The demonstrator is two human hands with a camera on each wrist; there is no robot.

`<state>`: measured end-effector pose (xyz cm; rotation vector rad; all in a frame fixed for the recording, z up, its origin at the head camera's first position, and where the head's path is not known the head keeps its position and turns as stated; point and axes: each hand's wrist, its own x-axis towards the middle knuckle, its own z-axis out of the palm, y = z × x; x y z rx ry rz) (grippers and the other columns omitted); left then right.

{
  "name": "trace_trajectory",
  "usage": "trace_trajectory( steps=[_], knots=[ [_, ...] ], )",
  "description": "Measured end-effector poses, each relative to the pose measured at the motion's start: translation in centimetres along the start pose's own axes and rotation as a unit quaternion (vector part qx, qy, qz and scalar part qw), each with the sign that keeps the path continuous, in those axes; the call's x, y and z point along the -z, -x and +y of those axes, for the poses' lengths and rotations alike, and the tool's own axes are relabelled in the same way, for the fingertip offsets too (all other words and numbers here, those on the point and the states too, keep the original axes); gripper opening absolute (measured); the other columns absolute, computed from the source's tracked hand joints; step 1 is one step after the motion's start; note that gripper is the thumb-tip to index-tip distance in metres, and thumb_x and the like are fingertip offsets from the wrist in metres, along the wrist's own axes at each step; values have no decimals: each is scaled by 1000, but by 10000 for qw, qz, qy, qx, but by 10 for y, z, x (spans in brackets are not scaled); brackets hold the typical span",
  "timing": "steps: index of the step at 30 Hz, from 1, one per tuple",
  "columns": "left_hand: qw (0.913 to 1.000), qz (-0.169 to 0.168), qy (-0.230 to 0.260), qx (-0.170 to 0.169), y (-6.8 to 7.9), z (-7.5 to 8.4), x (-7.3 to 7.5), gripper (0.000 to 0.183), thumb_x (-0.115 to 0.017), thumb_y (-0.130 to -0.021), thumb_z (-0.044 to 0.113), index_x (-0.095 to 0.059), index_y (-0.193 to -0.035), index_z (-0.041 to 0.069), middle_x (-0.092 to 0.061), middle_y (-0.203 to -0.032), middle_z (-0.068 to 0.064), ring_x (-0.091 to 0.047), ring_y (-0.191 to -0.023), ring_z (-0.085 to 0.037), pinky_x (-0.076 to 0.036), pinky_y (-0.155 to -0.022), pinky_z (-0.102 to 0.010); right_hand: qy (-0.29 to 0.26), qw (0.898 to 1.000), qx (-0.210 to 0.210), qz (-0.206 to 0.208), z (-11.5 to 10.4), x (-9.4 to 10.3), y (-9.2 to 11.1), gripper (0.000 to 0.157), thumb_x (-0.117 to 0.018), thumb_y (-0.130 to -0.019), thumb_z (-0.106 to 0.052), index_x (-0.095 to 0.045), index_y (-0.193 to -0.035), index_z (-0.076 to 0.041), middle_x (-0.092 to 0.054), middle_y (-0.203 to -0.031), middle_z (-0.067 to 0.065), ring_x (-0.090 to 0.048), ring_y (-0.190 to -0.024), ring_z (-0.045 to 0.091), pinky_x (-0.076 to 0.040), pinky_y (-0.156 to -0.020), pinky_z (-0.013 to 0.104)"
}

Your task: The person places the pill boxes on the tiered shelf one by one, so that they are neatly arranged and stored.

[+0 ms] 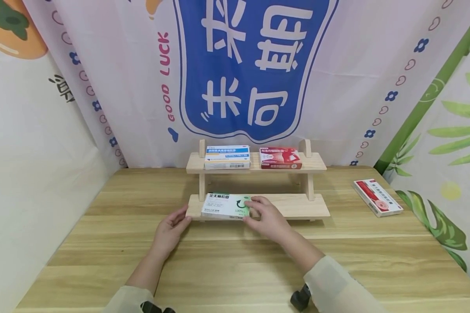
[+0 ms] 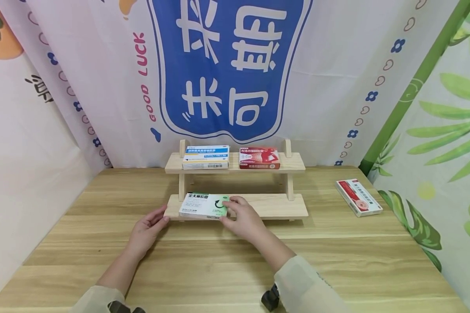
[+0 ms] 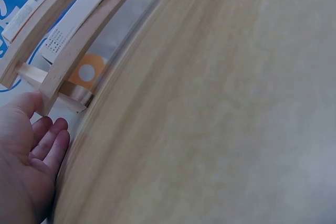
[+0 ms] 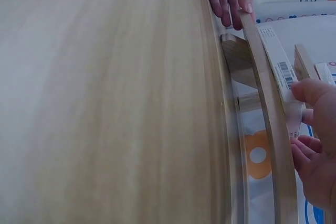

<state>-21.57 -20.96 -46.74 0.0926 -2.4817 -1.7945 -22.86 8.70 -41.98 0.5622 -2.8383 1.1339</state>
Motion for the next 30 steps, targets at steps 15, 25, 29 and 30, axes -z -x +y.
trace_trajectory(
  steps=[15,25,29,30],
  knots=[
    [10000,-15,-16,3,1,1,0,45,-63,-96,17,-52,-139,8,-57,-139,-15,-57,-127,-28,-45,-93,-7,-15,9999,10,142,1,-2,-4,39,-70,-91,-25,-65,-127,-11,-62,-133,9,-58,-123,27,-46,-108,44],
    [10000,-44,-29,61,0,1,0,46,-62,-97,18,-52,-140,9,-56,-141,-15,-56,-128,-27,-46,-103,-20,-347,9988,-266,219,3,1,-1,47,-73,-89,-30,-62,-132,-15,-60,-135,7,-56,-126,25,-46,-109,43],
    [10000,-58,-6,65,0,1,1,46,-62,-97,19,-51,-141,10,-56,-141,-14,-56,-129,-27,-45,-99,-14,-433,9976,-438,319,8,6,1,47,-73,-88,-32,-62,-131,-18,-61,-135,6,-57,-124,26,-46,-108,44],
    [10000,-54,-5,72,0,1,1,46,-62,-97,19,-51,-141,10,-56,-141,-14,-55,-129,-26,-46,-100,-14,-462,9972,-480,334,10,9,2,47,-73,-88,-32,-62,-131,-18,-61,-134,6,-58,-124,25,-47,-107,44]
  ],
)
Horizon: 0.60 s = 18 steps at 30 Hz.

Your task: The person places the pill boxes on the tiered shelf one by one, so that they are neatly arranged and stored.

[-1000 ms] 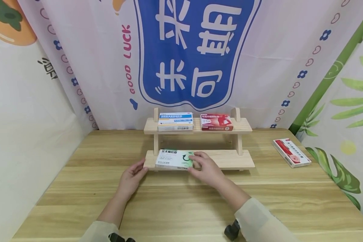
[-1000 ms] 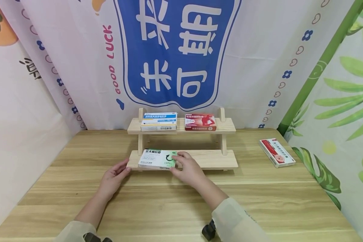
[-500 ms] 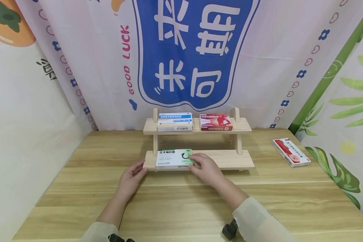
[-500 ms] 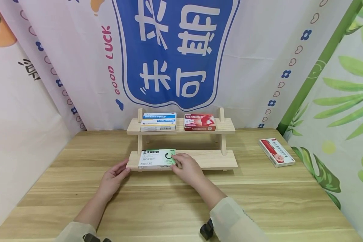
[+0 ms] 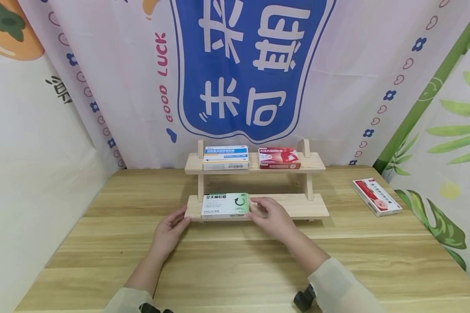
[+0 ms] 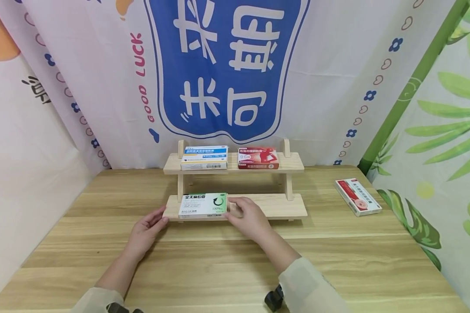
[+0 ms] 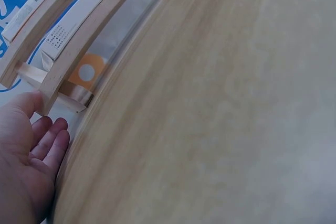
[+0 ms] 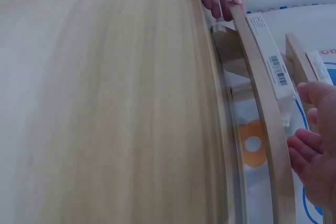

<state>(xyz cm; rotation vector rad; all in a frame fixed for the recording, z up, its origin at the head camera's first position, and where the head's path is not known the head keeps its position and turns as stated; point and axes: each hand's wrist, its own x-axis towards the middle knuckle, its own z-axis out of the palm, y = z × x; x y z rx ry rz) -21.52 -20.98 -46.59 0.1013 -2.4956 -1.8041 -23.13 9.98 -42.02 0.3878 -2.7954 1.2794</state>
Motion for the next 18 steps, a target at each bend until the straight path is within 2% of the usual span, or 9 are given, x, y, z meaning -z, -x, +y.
trace_trajectory(
  steps=[8,18],
  knots=[
    [10000,-26,-7,37,1,1,0,46,-61,-98,22,-50,-142,10,-54,-143,-13,-55,-130,-27,-44,-109,-32,21,9996,51,264,14,26,6,47,-71,-90,-30,-60,-132,-12,-62,-130,12,-58,-120,30,-47,-105,48],
    [10000,-26,-8,35,0,0,0,47,-61,-98,23,-50,-142,9,-54,-144,-13,-54,-131,-26,-46,-105,-23,-297,9978,-293,511,46,67,16,52,-68,-93,-30,-54,-138,-8,-54,-141,17,-51,-127,35,-42,-110,52]
  ],
)
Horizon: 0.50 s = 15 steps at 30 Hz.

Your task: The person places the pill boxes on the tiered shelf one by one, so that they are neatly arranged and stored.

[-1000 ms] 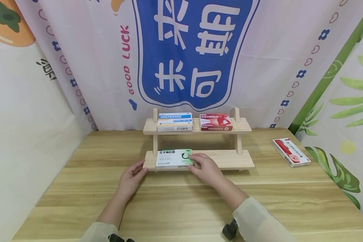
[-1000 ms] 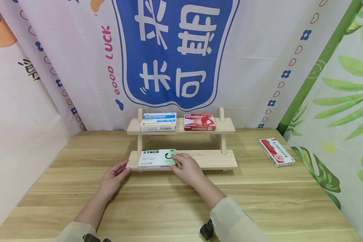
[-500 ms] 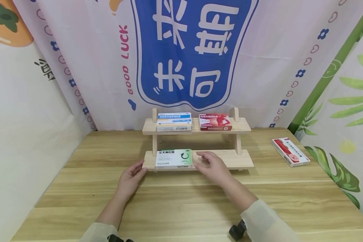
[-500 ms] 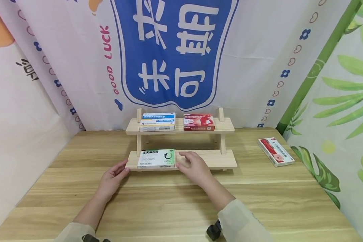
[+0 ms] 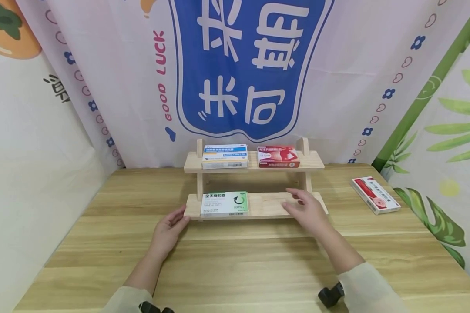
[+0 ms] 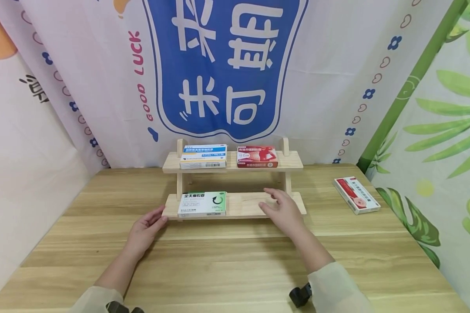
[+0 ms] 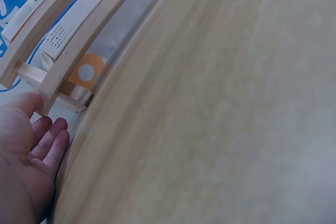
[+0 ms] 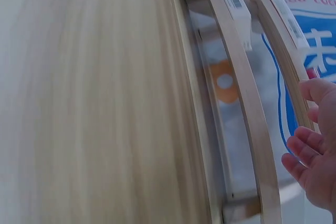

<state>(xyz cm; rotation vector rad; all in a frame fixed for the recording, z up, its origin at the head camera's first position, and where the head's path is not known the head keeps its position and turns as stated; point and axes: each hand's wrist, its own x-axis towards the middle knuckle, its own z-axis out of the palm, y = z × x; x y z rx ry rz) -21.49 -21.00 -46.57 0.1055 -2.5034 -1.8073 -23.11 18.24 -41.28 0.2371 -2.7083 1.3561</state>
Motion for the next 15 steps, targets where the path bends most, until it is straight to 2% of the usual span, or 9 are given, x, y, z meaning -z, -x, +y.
trace_trajectory(
  steps=[5,8,11,15],
  knots=[
    [10000,-10,13,-2,0,1,0,48,-61,-98,23,-49,-142,9,-54,-144,-13,-53,-131,-26,-45,-102,-16,11,9992,-392,100,16,26,5,57,-64,-95,-35,-48,-142,-6,-48,-145,22,-45,-132,41,-38,-111,55],
    [10000,-7,17,19,0,2,1,48,-61,-98,23,-50,-142,9,-54,-144,-13,-53,-132,-25,-45,-102,-15,120,9976,-657,183,25,43,8,62,-61,-96,-39,-43,-145,-5,-44,-148,24,-42,-134,44,-36,-112,57],
    [10000,5,29,10,0,2,1,47,-61,-98,23,-50,-142,9,-54,-144,-13,-53,-131,-25,-45,-101,-16,255,9962,-753,349,36,59,10,65,-59,-97,-40,-40,-147,-3,-41,-150,25,-40,-136,44,-35,-113,57],
    [10000,15,40,-1,0,1,0,46,-61,-98,21,-51,-141,8,-55,-143,-13,-53,-131,-25,-45,-97,-11,320,9940,-747,730,56,79,14,66,-59,-98,-39,-39,-146,2,-42,-148,28,-39,-135,45,-33,-113,59]
  ],
)
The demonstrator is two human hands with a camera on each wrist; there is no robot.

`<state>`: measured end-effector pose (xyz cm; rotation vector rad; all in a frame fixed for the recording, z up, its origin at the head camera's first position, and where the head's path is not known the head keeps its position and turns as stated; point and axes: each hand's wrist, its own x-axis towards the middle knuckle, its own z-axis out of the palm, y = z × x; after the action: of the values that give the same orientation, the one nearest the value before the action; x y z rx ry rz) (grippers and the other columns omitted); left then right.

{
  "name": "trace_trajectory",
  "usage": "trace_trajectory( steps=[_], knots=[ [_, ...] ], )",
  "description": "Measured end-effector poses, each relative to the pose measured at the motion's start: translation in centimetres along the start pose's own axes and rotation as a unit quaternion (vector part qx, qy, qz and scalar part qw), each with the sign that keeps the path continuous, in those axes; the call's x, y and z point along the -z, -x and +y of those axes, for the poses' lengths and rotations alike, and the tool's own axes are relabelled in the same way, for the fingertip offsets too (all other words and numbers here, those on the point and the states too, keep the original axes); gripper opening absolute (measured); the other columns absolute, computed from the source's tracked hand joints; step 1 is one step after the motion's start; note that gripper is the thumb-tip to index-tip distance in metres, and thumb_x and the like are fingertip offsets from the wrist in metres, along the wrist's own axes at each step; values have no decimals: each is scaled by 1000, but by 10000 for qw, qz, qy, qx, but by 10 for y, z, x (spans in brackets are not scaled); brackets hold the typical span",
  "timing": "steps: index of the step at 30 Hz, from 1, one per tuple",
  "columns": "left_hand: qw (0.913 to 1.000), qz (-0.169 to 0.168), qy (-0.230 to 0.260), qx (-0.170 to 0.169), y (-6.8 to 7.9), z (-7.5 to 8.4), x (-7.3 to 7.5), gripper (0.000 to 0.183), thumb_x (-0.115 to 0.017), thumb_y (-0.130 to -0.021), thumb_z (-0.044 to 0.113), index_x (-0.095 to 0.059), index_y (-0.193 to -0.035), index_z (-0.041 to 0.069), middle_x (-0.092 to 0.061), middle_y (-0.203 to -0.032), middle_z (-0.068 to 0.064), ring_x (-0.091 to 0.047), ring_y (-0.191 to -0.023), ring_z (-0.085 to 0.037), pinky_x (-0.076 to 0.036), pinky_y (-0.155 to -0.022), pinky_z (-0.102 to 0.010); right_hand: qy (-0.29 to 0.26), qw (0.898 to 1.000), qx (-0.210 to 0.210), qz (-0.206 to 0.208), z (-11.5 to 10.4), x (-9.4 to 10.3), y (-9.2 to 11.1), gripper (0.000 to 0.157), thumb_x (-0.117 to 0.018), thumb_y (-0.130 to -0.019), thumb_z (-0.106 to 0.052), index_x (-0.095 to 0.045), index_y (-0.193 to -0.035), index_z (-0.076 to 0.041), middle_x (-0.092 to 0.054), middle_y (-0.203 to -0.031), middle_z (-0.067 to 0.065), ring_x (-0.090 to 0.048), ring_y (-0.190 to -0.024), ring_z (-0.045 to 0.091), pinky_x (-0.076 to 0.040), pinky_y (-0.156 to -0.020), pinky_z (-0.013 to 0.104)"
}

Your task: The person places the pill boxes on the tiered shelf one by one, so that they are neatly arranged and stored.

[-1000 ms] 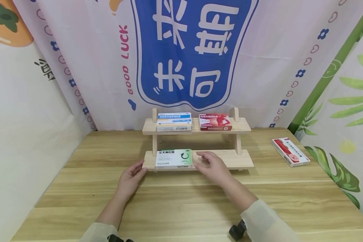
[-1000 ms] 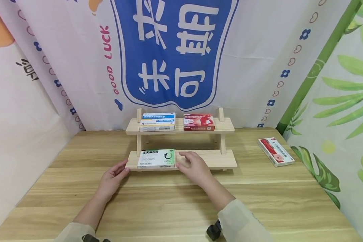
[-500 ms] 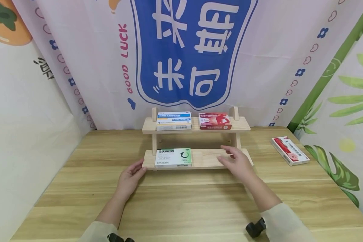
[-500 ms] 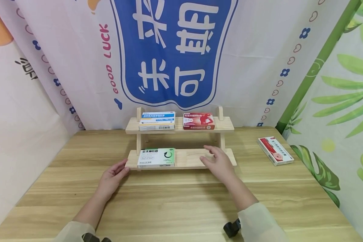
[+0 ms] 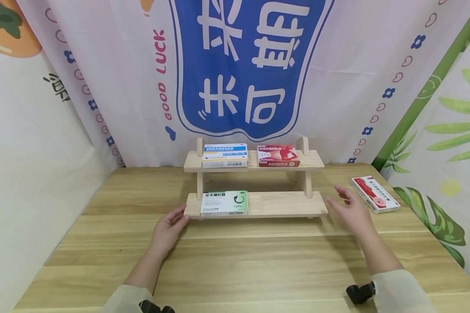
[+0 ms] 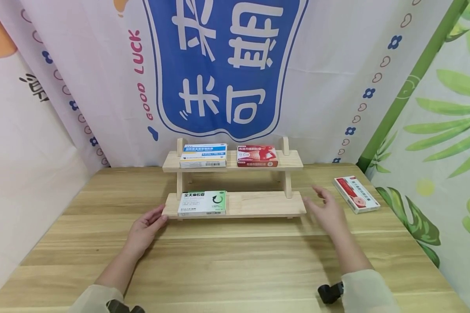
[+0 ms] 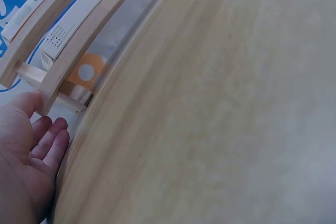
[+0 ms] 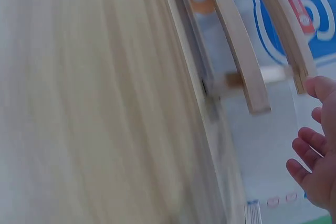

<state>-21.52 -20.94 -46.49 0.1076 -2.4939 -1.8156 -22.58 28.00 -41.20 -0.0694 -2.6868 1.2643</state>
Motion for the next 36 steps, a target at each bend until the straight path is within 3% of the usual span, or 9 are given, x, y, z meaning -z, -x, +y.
trace_trajectory(
  steps=[10,17,25,36],
  knots=[
    [10000,45,-22,-40,-1,-3,-1,46,-62,-97,17,-51,-140,7,-56,-142,-14,-54,-130,-26,-44,-93,-7,428,9957,-600,560,46,42,-12,73,-55,-97,-46,-36,-146,5,-37,-144,39,-37,-130,53,-34,-103,64],
    [10000,2,-82,-30,0,-1,0,47,-61,-98,22,-50,-141,8,-55,-143,-14,-54,-131,-26,-45,-108,-29,826,9867,-1212,696,74,60,-17,79,-54,-96,-49,-30,-148,5,-29,-146,41,-31,-131,57,-32,-103,67],
    [10000,-14,-74,4,1,1,0,47,-61,-98,24,-50,-142,9,-54,-143,-13,-53,-131,-26,-43,-109,-32,867,9793,-1725,608,94,72,-19,88,-51,-96,-52,-19,-152,6,-20,-148,42,-23,-134,57,-27,-106,69],
    [10000,21,-95,7,1,2,0,46,-62,-98,23,-51,-141,10,-56,-141,-13,-55,-130,-25,-45,-107,-28,855,9758,-1950,492,111,74,-23,93,-52,-95,-53,-10,-152,7,-15,-150,42,-19,-136,57,-24,-111,67]
  ],
)
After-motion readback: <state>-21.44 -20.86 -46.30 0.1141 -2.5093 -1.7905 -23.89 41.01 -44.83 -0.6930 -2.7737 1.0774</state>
